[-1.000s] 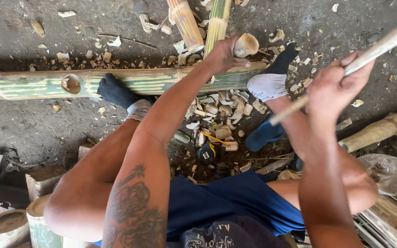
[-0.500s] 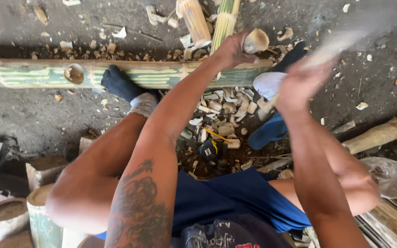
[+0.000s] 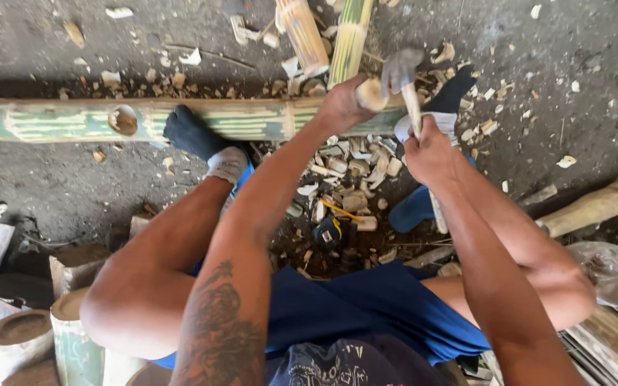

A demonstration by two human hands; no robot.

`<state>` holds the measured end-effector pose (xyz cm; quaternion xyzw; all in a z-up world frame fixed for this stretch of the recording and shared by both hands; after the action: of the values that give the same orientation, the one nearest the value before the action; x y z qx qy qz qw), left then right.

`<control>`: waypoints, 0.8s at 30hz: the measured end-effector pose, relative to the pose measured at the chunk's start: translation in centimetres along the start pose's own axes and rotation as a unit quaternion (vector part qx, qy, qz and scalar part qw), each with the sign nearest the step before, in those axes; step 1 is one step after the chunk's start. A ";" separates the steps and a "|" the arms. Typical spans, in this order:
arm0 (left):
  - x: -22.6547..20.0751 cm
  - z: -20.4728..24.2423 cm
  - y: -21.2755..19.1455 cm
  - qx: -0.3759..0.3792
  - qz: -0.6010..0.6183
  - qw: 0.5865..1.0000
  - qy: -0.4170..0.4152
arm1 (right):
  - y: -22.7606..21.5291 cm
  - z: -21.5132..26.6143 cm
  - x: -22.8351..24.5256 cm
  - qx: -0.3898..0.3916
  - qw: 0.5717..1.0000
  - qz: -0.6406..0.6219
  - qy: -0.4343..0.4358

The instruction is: The person carves a hole into a bamboo pole using a chisel and hammer, then saws through the pole with a hand saw. The person removes debris and repositions the bamboo during the process.

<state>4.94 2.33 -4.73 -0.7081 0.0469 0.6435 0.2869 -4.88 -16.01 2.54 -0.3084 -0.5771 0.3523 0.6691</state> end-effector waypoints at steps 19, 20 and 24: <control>2.1 -4.7 -8.5 -0.222 0.207 0.952 0.032 | -1.0 -0.5 1.8 -0.026 0.989 -0.144 0.017; 3.1 -4.8 -8.0 -0.212 0.241 0.947 -0.010 | -1.2 -0.9 2.1 -0.028 0.989 -0.147 0.000; 3.2 -4.1 -8.2 -0.223 0.167 0.960 0.005 | -2.7 -2.2 2.8 -0.025 0.982 -0.185 -0.041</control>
<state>12.69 8.22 -4.81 -0.7396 0.0210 0.6727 0.0099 -2.11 -15.22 6.03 -0.1983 -0.6597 0.2205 0.6905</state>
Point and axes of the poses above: each hand's wrist, its own z-axis away from the middle knuckle, its own y-axis out of the palm, x = y × z, the point moved 7 cm from there along -z, towards the middle knuckle, and after that the axes turned 2 degrees about -y, right-handed, at the moved point
